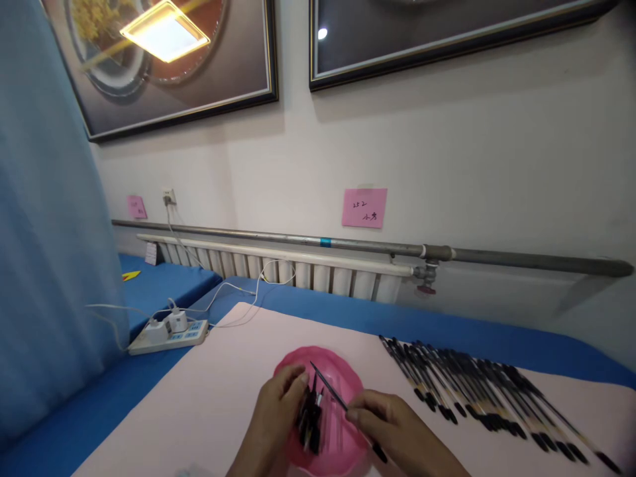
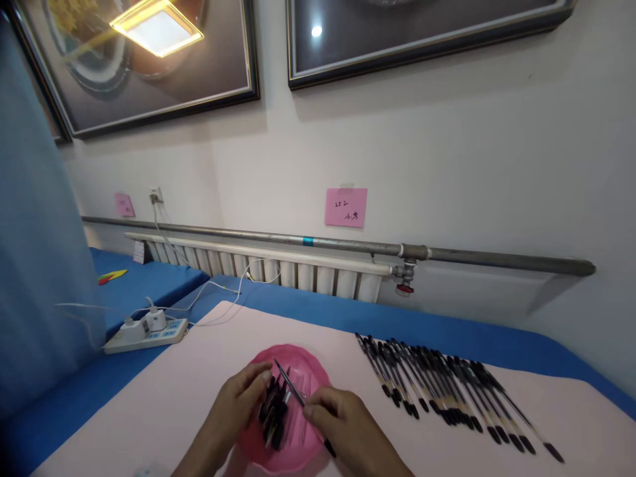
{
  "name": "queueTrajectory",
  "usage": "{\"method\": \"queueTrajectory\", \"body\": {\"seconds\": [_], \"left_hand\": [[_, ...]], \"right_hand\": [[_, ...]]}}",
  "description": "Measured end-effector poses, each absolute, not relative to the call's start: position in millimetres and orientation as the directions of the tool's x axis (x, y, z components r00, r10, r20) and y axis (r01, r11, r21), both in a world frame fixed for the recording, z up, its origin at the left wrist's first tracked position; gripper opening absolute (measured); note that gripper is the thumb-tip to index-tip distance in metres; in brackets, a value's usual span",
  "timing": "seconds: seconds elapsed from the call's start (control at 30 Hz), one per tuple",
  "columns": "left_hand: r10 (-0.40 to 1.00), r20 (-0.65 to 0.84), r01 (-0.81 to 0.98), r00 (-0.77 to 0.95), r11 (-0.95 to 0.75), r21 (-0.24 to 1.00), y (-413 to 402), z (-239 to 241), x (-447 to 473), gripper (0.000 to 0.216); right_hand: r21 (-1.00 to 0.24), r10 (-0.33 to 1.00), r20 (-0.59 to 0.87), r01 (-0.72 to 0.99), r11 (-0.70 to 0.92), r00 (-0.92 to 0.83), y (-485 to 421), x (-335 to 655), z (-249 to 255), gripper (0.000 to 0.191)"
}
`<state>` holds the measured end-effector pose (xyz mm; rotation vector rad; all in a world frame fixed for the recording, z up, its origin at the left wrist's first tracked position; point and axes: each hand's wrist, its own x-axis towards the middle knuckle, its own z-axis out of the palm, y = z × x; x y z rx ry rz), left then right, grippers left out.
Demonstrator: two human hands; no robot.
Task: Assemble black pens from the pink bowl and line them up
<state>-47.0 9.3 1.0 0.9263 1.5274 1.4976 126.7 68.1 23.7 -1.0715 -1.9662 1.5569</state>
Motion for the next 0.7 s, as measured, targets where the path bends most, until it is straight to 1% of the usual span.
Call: {"method": "queueTrajectory", "body": {"seconds": [0.1,0.17,0.27,0.43,0.53,0.6,0.7], "left_hand": [[0.940,-0.116,-0.270,-0.320,0.027,0.962,10,4,-34,0.031],[0.951,-0.130,-0.404,-0.281,0.006,0.915,11,4,-31,0.031],[0.924,-0.138,-0.469,-0.358,-0.051,0.882,11,3,-39,0.031],[0.785,-0.103,-0.424,-0.610,-0.214,0.880,8,5,-78,0.036],[0.661,-0.061,-0.334,-0.748,-0.296,0.895,4,7,-92,0.034],[0.632,-0.016,-0.231,-0.775,-0.259,0.938,3,8,-91,0.033],[0.684,0.034,-0.056,-0.729,-0.109,0.992,5,5,-80,0.037]], "right_hand": [[-0.944,0.750,-0.158,0.321,0.077,-0.643,64,125,24,0.014],[-0.941,0.732,-0.155,0.325,0.095,-0.664,62,124,23,0.014],[-0.936,0.712,-0.167,0.336,0.102,-0.682,62,125,23,0.013],[-0.922,0.722,-0.193,0.375,0.098,-0.664,66,133,25,0.012],[-0.936,0.750,-0.180,0.344,0.067,-0.637,70,136,25,0.015],[-0.954,0.774,-0.177,0.300,0.017,-0.608,72,135,23,0.017],[-0.970,0.820,-0.176,0.237,-0.050,-0.545,72,130,18,0.017]]}}
